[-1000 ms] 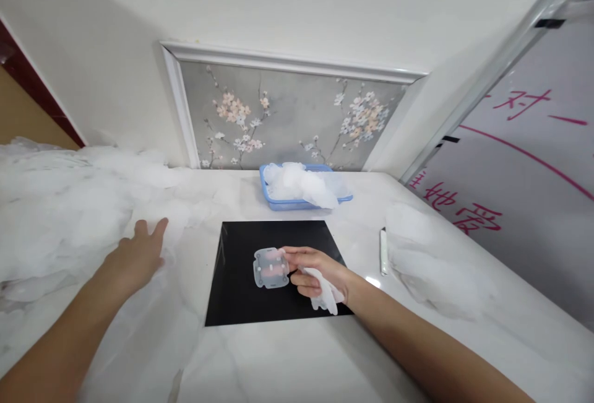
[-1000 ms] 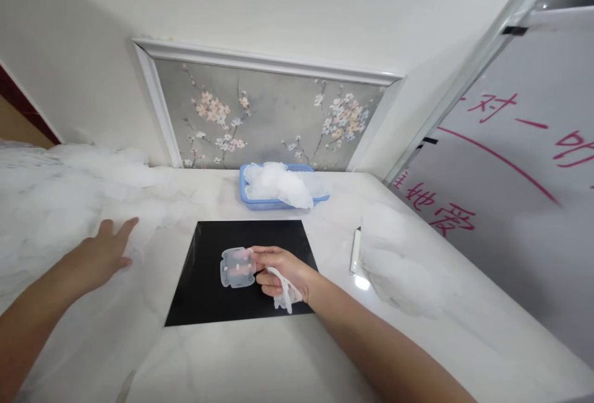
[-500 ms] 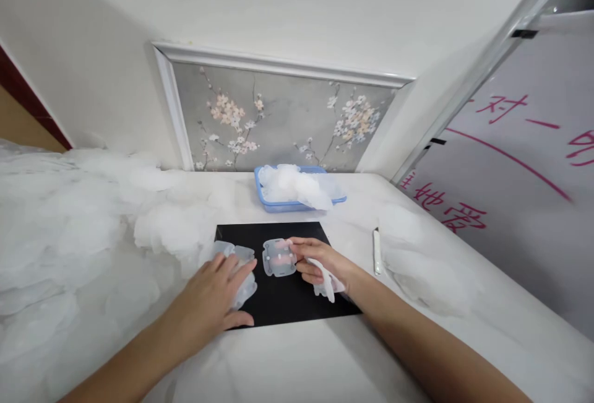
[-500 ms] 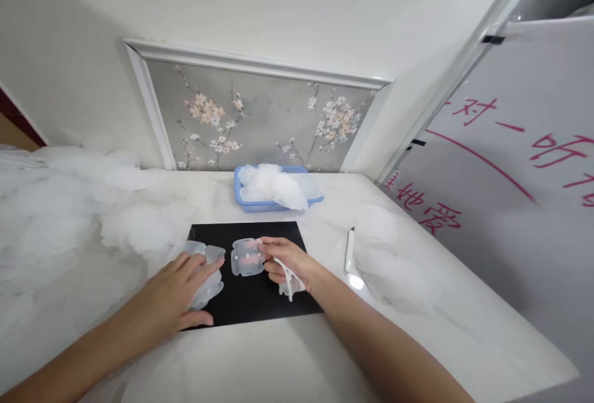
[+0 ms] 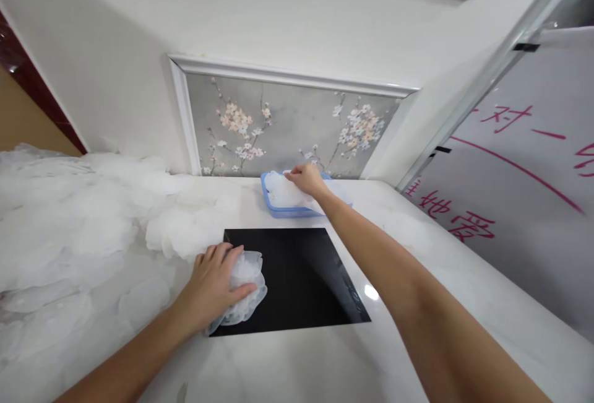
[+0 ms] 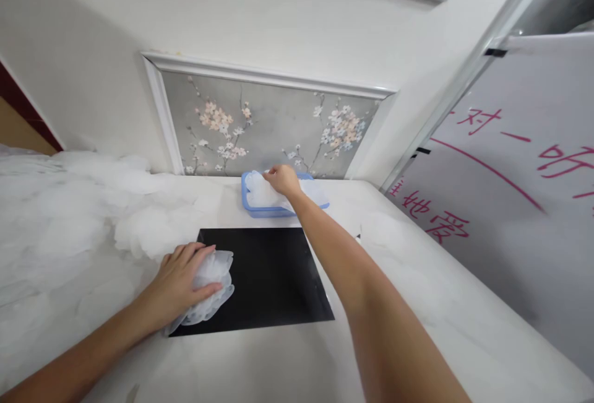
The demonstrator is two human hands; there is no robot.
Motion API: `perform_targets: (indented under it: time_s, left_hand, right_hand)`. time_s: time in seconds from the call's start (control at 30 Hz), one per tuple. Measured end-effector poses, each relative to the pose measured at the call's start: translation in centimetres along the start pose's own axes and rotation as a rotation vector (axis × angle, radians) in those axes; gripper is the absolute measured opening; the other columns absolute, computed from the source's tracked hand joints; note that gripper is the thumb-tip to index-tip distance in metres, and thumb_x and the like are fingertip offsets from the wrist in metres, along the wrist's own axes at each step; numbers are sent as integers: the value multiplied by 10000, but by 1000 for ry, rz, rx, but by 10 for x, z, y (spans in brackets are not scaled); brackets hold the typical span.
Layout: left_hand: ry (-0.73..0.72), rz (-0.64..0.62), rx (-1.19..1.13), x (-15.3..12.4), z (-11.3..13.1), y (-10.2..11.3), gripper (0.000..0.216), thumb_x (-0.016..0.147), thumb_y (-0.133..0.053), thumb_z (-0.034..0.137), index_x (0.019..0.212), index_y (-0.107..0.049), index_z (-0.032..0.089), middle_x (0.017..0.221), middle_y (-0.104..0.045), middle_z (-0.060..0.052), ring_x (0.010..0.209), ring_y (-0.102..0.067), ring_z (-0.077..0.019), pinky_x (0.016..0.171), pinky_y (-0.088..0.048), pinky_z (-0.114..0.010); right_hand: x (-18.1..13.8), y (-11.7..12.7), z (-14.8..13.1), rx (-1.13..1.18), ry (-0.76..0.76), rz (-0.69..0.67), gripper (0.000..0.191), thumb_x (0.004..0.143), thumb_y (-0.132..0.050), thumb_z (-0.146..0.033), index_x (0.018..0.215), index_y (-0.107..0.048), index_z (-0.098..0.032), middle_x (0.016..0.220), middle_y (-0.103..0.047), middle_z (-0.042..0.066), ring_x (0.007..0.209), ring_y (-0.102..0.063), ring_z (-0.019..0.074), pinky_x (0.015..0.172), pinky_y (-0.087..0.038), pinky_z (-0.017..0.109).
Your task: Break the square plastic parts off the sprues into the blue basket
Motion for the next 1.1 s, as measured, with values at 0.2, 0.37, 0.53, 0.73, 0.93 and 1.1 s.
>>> perform_targets:
  time_s: [0.2, 0.37, 0.53, 0.73, 0.93, 1.1]
  left_hand:
    - [-3, 50, -64, 0, 1, 7, 519, 696, -706, 523, 1104, -612, 216, 1014, -514, -82, 998, -488, -310, 900, -356, -466]
    - [-58, 56, -176, 2, 0, 5, 272, 814, -589, 466, 933, -554, 225, 996, -535, -62, 949, -501, -267, 878, -339, -465]
    - [-92, -3, -225, 2, 10, 5, 273, 700, -668, 304, 829, -439, 228, 887, -525, -1, 852, -510, -225, 821, -364, -420]
    - [-152, 41, -240, 0, 14, 7, 391, 615, -702, 234, 910, -446, 234, 1050, -530, -28, 972, -519, -249, 848, -379, -397]
    - [-207, -88, -90, -1, 15, 17, 341, 731, -548, 199, 1068, -547, 252, 1034, -594, -9, 993, -525, -248, 898, -330, -410]
    - [-186, -31, -23, 3, 13, 21, 327, 784, -492, 203, 1101, -559, 248, 1032, -600, -19, 999, -533, -244, 938, -321, -447]
  right_hand:
    - [6, -24, -8, -160, 100, 80, 291, 881, -558, -372, 961, -665, -113, 1125, -614, 205, 1165, -441, 365, 982, -206, 540]
    - [-40, -14, -28, -86, 271, -10, 284, 953, -403, -257, 1067, -629, -130, 1126, -621, 160, 1100, -512, 281, 957, -319, 437]
    - [-142, -58, -32, 333, 391, -583, 420, 721, -656, -131, 1132, -623, -216, 1105, -642, 54, 914, -605, 182, 754, -467, 284]
    - [-171, -69, 0, 807, -4, -498, 288, 696, -634, -164, 980, -601, -197, 699, -556, -42, 667, -563, 146, 646, -453, 287]
    - [-168, -38, 36, 774, -58, -547, 262, 833, -560, -270, 1081, -517, -200, 787, -677, 10, 760, -633, 190, 720, -466, 338]
    - [-174, -32, 43, 834, 4, -614, 297, 913, -500, -338, 1185, -472, -223, 882, -688, 15, 840, -630, 183, 800, -443, 345]
Point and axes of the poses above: each hand's wrist, its own x-axis towards the middle knuckle, its own y-axis out of the back of the hand, z = x × y, the point moved 4 cm from there along x, towards the middle knuckle
